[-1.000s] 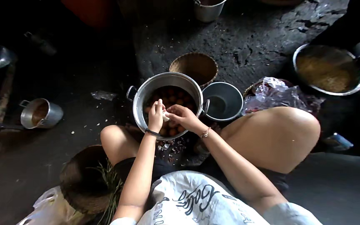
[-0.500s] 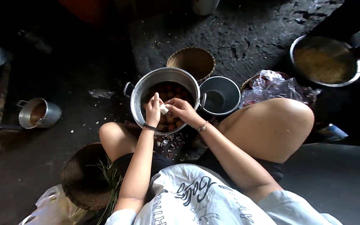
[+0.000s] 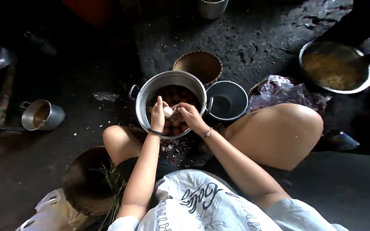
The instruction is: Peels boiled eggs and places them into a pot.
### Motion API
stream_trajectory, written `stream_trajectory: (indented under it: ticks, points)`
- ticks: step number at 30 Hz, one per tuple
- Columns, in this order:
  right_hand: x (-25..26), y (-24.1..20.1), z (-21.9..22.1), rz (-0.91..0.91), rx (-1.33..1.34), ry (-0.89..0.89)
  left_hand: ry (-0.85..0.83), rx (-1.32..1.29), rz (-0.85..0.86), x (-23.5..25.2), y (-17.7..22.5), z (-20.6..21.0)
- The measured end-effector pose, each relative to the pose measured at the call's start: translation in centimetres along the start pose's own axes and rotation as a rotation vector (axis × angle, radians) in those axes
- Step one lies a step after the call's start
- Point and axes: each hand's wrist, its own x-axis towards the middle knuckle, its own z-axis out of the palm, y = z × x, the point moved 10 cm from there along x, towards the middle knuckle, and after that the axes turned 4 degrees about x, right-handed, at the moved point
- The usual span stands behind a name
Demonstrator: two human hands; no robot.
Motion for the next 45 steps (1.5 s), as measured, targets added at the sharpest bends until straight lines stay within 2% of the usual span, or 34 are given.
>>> stream_trajectory:
  ticks: [2, 4, 7, 9, 11, 14, 18, 24, 31, 37, 45]
  points:
    - [0.2, -0.4, 0.5, -0.002, 0.062, -0.06, 0.004, -0.023, -0.019, -0.4, -0.5, -0.1]
    - [0.2, -0.9, 0.7, -0.086, 0.019, -0.047, -0.018, 0.08, -0.023, -1.5, -0.5, 0.0]
    - [0.2, -1.4, 0.6, -0.169, -0.157, 0.006, -0.029, 0.196, 0.049, -2.1, 0.4, 0.1]
    - [0.0, -1.8, 0.6, -0.226, -0.283, 0.051, -0.014, 0.195, 0.13, -2.1, 0.8, 0.2]
    - [-0.2, -2.1, 0.5, -0.27, -0.345, 0.093, -0.001, 0.16, 0.14, -2.3, 0.7, 0.4]
    - [0.1, -1.8, 0.4, -0.206, -0.325, 0.105, 0.015, 0.035, 0.077, -2.4, -0.1, 0.3]
    - [1.3, -1.5, 1.4, -0.095, -0.209, 0.029, 0.046, -0.272, -0.063, -2.1, -1.5, 0.2]
    - [3.6, -2.0, 2.5, -0.152, -0.241, 0.001, 0.091, -0.215, -0.043, -1.3, 0.0, -1.0]
    - [2.2, -2.4, 3.0, -0.257, -0.353, 0.021, 0.092, -0.289, -0.086, -2.1, -1.1, -0.5]
    - [0.5, -2.8, 2.4, -0.305, -0.443, 0.065, 0.066, -0.337, -0.196, -3.1, -2.1, 1.2]
    - [-0.3, -2.4, 1.4, -0.277, -0.445, 0.102, -0.006, -0.221, -0.338, -3.8, -3.3, 2.0]
